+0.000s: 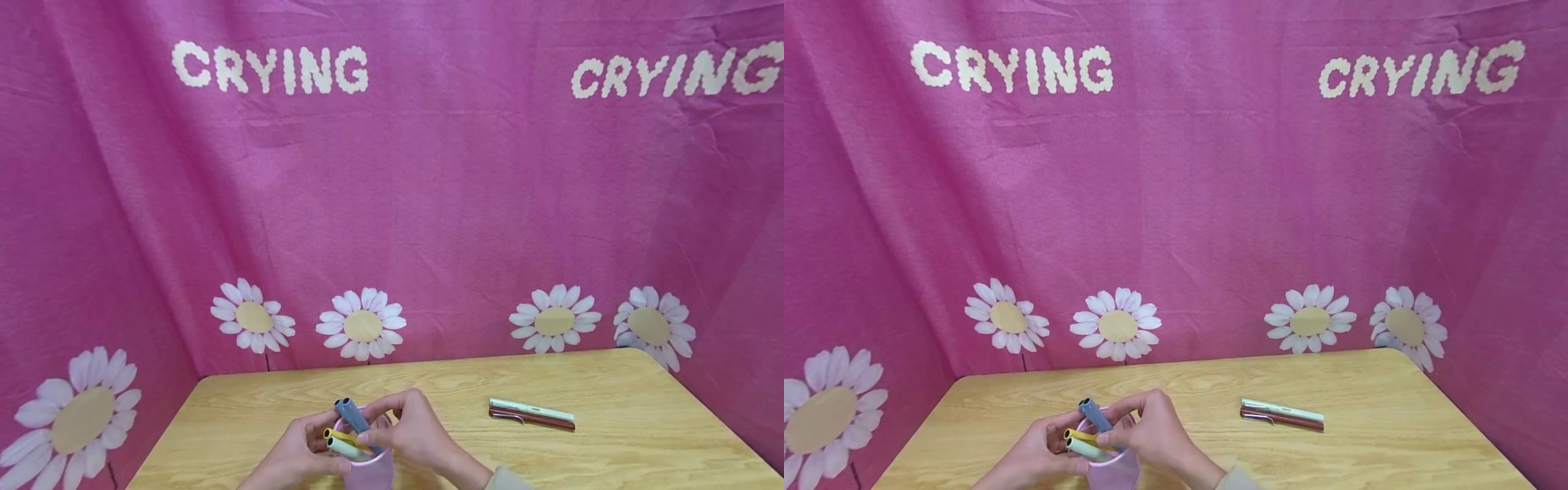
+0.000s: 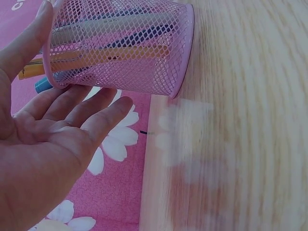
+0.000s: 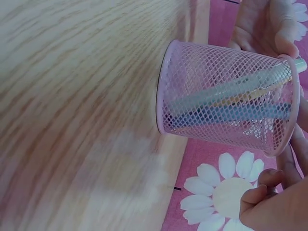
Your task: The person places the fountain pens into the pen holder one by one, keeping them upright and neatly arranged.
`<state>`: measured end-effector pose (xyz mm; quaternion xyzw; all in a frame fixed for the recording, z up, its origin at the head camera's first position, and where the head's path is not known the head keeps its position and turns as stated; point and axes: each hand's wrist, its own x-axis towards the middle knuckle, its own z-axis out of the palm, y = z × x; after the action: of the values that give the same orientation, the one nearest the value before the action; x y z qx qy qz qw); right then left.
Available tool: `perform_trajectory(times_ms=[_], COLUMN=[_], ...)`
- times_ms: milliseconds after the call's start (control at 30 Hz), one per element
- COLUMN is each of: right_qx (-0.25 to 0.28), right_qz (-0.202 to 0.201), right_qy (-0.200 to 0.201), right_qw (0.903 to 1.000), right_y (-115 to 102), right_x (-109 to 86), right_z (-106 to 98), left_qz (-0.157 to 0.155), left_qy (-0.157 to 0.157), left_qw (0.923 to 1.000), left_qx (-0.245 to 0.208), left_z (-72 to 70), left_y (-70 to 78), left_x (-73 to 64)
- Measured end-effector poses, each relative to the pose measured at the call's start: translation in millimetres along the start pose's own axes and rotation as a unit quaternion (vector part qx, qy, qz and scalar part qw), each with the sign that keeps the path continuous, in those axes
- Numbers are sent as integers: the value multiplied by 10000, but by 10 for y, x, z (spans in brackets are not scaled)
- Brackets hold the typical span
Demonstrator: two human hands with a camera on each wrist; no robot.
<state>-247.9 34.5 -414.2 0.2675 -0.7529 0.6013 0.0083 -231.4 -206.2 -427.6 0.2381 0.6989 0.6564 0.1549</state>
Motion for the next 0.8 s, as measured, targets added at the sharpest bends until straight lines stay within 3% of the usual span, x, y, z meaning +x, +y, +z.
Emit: perform_trajectory(times_ms=[333,800], right_qx=[-577,-1936], right_qz=[-235,-12], right_qy=[133,195], right_qw=[9980,9809], right_y=[-27,200], right_x=[-55,-353], right_z=[-205,-1169], left_qz=[-80,-50], left_qy=[130,124], left_qw=[9998,9999], left_qx=[89,15], left_z=[-12,-8], left_y=[-10,-14], left_x=[0,-8])
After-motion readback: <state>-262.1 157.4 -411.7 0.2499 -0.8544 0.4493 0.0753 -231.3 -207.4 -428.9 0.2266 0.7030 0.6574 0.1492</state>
